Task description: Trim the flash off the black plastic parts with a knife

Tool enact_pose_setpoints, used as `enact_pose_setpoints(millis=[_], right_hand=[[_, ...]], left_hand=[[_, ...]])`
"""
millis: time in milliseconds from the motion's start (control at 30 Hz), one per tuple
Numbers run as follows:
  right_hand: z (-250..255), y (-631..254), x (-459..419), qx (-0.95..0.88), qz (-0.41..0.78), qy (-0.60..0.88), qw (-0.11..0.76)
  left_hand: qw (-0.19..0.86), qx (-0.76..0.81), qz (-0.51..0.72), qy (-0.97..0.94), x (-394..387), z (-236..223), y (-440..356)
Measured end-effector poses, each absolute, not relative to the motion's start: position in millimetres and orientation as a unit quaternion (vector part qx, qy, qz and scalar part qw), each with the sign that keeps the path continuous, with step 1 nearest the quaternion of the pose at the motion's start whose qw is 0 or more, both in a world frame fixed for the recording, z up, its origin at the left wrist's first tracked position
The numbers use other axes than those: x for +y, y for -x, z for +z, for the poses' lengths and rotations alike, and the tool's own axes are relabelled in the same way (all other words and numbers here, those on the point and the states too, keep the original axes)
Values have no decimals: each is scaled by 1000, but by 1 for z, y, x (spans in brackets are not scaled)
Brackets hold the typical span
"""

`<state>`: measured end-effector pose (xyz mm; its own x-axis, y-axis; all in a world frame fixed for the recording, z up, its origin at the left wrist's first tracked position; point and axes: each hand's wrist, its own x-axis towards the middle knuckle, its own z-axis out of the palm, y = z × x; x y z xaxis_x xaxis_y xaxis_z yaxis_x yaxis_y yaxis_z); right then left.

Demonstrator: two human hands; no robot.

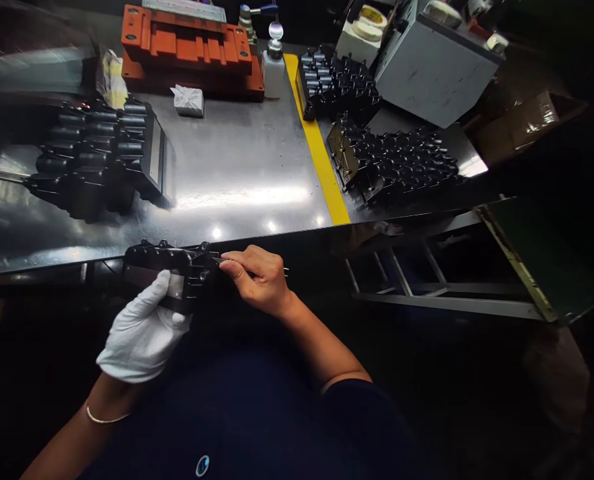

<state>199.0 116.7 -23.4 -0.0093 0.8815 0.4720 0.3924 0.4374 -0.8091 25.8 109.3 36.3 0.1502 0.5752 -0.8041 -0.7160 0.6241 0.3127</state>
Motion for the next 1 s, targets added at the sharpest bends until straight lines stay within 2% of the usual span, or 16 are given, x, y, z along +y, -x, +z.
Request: enact_pose_setpoints(millis=[333,533,800,1000], right_hand=[[-29,-189,123,-657,228,476,538],[-41,-204,132,-545,277,606,509],[7,-210,103,-678,398,453,420],[9,-207,101,-685,411,443,406]], left_hand=[[764,474,431,81,111,26,-17],[770,437,464,30,91,15,-3],[687,454,543,-163,101,16,-14],[604,485,578,-258,98,12,-14]])
